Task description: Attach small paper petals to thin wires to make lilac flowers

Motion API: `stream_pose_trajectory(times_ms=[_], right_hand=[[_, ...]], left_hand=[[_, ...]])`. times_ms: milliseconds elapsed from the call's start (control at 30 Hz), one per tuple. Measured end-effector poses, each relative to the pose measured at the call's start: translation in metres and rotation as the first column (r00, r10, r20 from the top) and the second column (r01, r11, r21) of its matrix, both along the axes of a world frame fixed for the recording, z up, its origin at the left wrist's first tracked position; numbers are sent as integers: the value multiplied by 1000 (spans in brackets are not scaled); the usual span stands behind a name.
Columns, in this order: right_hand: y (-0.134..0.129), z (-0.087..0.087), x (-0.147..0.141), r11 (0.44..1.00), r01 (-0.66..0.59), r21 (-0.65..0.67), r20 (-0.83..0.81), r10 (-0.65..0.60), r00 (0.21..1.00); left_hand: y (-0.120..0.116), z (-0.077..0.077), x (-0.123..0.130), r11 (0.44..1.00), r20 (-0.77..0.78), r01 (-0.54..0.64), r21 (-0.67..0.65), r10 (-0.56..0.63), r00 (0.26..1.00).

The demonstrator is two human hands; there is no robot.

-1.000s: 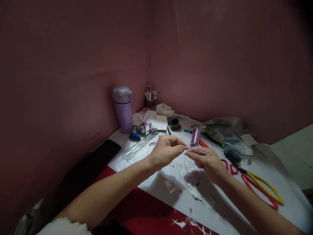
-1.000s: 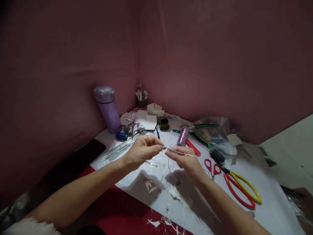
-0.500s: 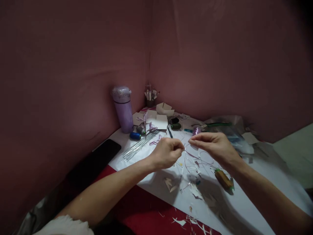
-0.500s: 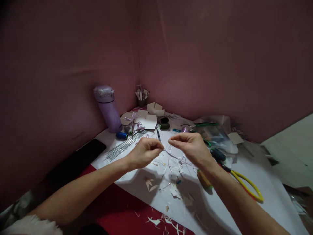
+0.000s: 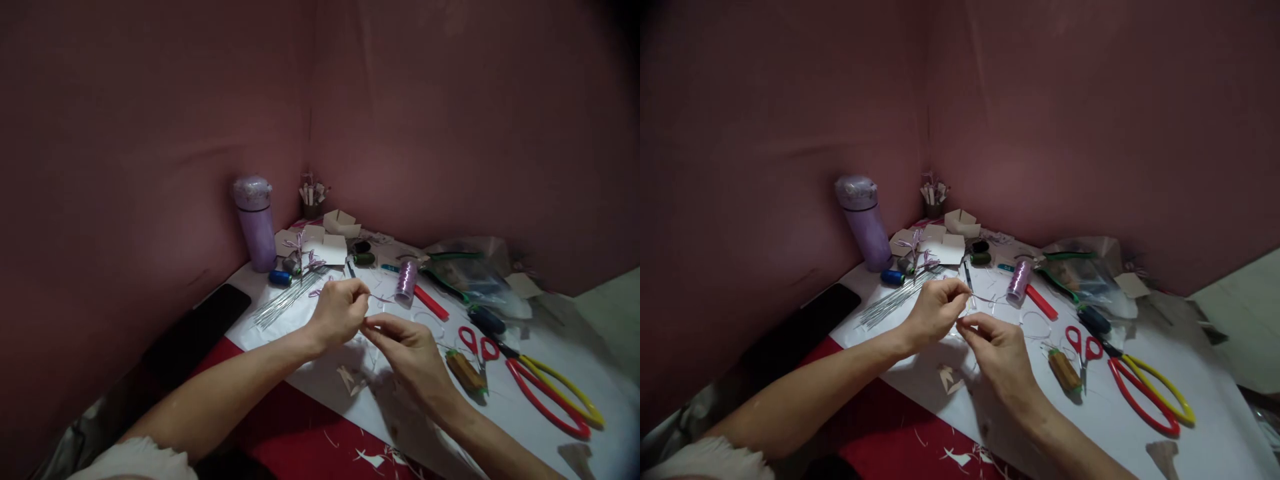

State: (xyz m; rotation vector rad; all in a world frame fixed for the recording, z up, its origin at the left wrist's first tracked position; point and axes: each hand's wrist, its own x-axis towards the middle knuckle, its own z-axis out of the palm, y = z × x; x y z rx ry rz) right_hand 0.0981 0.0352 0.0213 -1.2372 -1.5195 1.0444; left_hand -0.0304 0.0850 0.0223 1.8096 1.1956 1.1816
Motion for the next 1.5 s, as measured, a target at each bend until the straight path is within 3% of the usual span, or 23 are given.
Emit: stream_pose_trajectory(times_ms=[100,167,233,333,400,500,633,733,833,933,1000,1033,1100,1167,1233,1333,1500], right_hand=[[10,20,9,992,-43,119,298,5,955],[25,31,21,987,-23,162,341,-34,939],[42,37,35,989,-8,145,277,-33,960],[61,32,53,999,9,37,167,-15,986],[63,21,57,997,23,-69,70,-18,997],[52,1,50,984,54,-170,-66,-66,996],[30,-21,24,983,86,-159,-117,-105,988],[15,-24,7,995,67,-77,-115,-76,990],[4,-10,1,994,4,107,141,-20,990],[6,15,5,959,-58,279,542,-108,833],[17,31,14,941,-57,335,644,-184,743],[25,36,20,943,-46,329,639,-187,746],[43,41,34,970,-43,239,535,-95,839],[58,37,47,991,-76,109,365,31,930],[64,27,55,995,-96,-21,207,98,973],[56,5,53,981,-69,-181,12,72,997],[29,-23,27,980,-35,-196,-96,17,995]], left_hand=[[3,-1,-6,995,-242,26,94,-3,970],[5,1,-9,991,-310,97,95,-63,949],[7,5,-12,981,-282,182,60,-158,946],[8,14,-12,945,-42,307,-110,-313,949],[6,19,-11,884,181,393,-252,-356,917],[4,23,-8,811,435,456,-368,-283,855],[3,19,-2,826,541,402,-395,-145,829],[5,13,0,888,475,285,-361,-88,876],[10,4,-2,960,270,155,-233,-90,959],[14,-1,-8,990,-14,114,-86,-116,993],[16,-1,-11,990,-157,139,-23,-141,977],[16,1,-13,987,-192,161,-9,-160,968],[16,6,-14,972,-152,226,-60,-233,961],[14,12,-15,926,22,320,-200,-322,947],[11,18,-14,844,226,418,-335,-359,906],[8,21,-13,763,420,489,-423,-314,852],[7,17,-7,755,543,461,-466,-168,823]])
